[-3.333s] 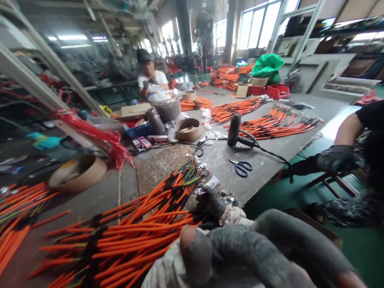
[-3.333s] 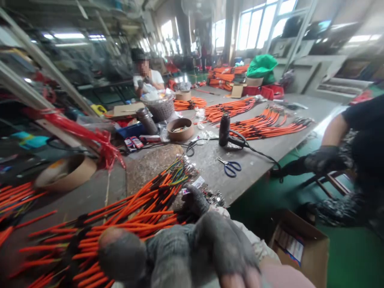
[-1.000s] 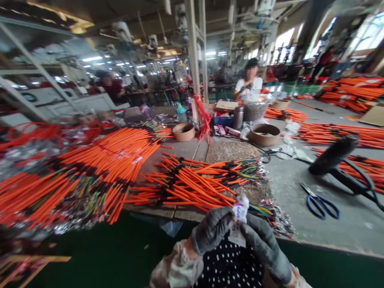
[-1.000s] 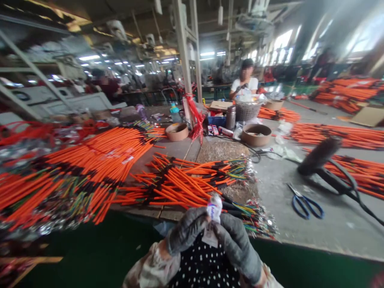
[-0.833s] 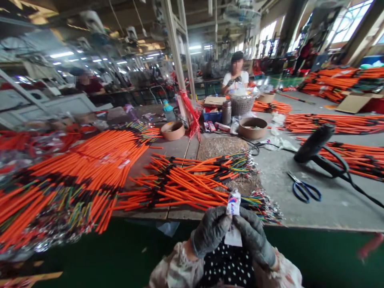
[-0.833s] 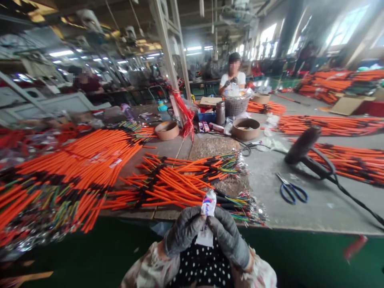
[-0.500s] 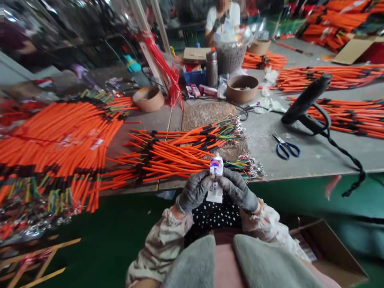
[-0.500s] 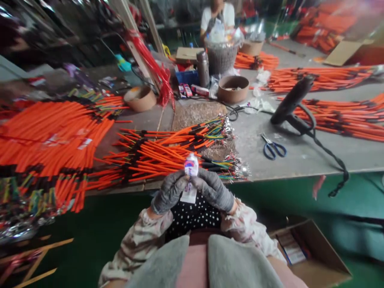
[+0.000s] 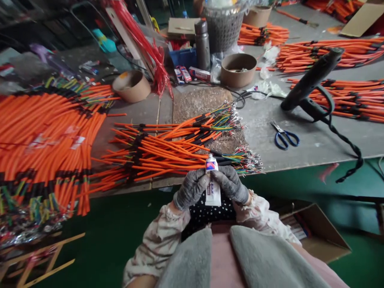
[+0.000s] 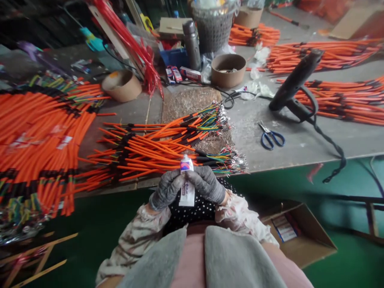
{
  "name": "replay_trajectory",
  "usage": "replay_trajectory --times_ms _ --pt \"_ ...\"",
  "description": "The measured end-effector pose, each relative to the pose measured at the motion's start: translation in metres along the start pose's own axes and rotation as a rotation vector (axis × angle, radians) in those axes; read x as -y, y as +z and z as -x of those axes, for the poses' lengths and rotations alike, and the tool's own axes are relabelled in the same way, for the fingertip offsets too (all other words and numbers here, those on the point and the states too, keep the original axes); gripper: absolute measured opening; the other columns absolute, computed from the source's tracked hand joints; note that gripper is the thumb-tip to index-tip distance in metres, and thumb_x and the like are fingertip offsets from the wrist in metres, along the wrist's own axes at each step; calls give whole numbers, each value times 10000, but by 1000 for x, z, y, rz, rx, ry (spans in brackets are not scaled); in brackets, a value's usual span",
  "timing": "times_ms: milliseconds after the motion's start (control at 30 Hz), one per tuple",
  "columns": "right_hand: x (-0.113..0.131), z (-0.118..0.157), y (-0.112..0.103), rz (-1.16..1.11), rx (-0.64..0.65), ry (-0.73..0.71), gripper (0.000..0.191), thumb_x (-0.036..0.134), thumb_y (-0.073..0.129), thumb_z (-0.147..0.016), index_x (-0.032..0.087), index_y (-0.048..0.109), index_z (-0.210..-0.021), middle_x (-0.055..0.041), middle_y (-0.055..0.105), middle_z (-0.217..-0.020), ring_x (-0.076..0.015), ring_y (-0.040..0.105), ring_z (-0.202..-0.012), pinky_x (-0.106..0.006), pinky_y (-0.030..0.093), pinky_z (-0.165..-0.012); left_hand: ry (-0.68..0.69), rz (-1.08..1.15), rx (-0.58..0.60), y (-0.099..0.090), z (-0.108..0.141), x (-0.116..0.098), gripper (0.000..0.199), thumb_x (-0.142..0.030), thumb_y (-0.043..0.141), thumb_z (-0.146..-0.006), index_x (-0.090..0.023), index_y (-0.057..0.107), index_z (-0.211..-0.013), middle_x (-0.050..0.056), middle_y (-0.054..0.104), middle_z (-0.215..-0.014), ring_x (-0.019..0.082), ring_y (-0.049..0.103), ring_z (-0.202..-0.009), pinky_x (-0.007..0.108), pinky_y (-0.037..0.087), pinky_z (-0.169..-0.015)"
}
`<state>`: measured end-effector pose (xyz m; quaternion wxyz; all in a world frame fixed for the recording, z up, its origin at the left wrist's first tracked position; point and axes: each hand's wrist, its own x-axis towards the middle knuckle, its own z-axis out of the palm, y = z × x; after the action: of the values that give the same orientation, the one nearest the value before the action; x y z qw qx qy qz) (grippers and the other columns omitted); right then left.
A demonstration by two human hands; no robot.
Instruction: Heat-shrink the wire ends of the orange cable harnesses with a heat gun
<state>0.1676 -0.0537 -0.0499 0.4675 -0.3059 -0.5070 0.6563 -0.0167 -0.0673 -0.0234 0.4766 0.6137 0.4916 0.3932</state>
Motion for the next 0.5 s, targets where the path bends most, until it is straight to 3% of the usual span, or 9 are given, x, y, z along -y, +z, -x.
replay_trajectory --times_ms 67,133,200,233,300,333,400,500 --pt "-1 -5 -2 38 2 -18 251 414 691 -1007 214 841 -981 -32 777 -882 -223 737 -881 -380 610 -920 -16 20 -48 6 -1 2 461 -565 608 -944 -154 758 -798 74 731 -749 208 675 -707 309 575 -676" --pt "1 -13 -3 65 24 -81 218 395 761 -952 222 825 -1070 -58 783 -1054 -252 730 -1059 -409 587 -1008 -75 54 -233 12 -1 5 511 -610 570 -961 -160 715 -768 51 676 -664 177 623 -620 275 528 -578" --pt "2 -26 -4 98 72 -182 433 379 935 -765 242 800 -1154 -77 748 -1239 -290 682 -1228 -442 549 -1092 -114 69 -354 16 -3 10 549 -640 489 -1001 -174 692 -795 42 648 -635 166 591 -581 267 505 -533" --pt "2 -33 -4 111 81 -227 549 363 1008 -643 249 798 -1138 -76 741 -1248 -300 677 -1240 -445 542 -1105 -112 68 -339 16 -7 12 554 -647 470 -1011 -182 693 -808 47 655 -648 170 592 -587 272 508 -529" --pt "-1 -50 -7 38 -67 -282 589 357 1062 -497 253 792 -1010 -52 758 -1086 -288 712 -1120 -424 571 -1053 -76 45 -190 11 -22 16 508 -637 528 -994 -193 716 -835 69 710 -741 197 644 -679 300 564 -610" --pt "-4 -59 -10 -36 -186 -288 514 411 1039 -546 259 773 -959 -30 747 -965 -262 723 -1022 -403 593 -996 -44 12 -110 6 -35 18 474 -616 557 -988 -197 728 -848 76 731 -797 210 671 -742 316 591 -682" --pt "-12 -77 -20 -195 -413 -295 340 548 854 -794 279 726 -957 10 688 -794 -198 699 -842 -341 616 -851 42 -132 -26 -6 -73 24 394 -524 545 -1016 -195 744 -933 77 758 -918 220 704 -877 341 606 -847" --pt "-24 -101 -42 -455 -561 -211 270 534 682 -905 276 678 -981 41 640 -714 -127 627 -656 -235 565 -643 137 -596 -32 -18 -146 37 272 -278 577 -1002 -167 712 -1210 107 743 -1239 241 674 -1189 392 513 -1115"
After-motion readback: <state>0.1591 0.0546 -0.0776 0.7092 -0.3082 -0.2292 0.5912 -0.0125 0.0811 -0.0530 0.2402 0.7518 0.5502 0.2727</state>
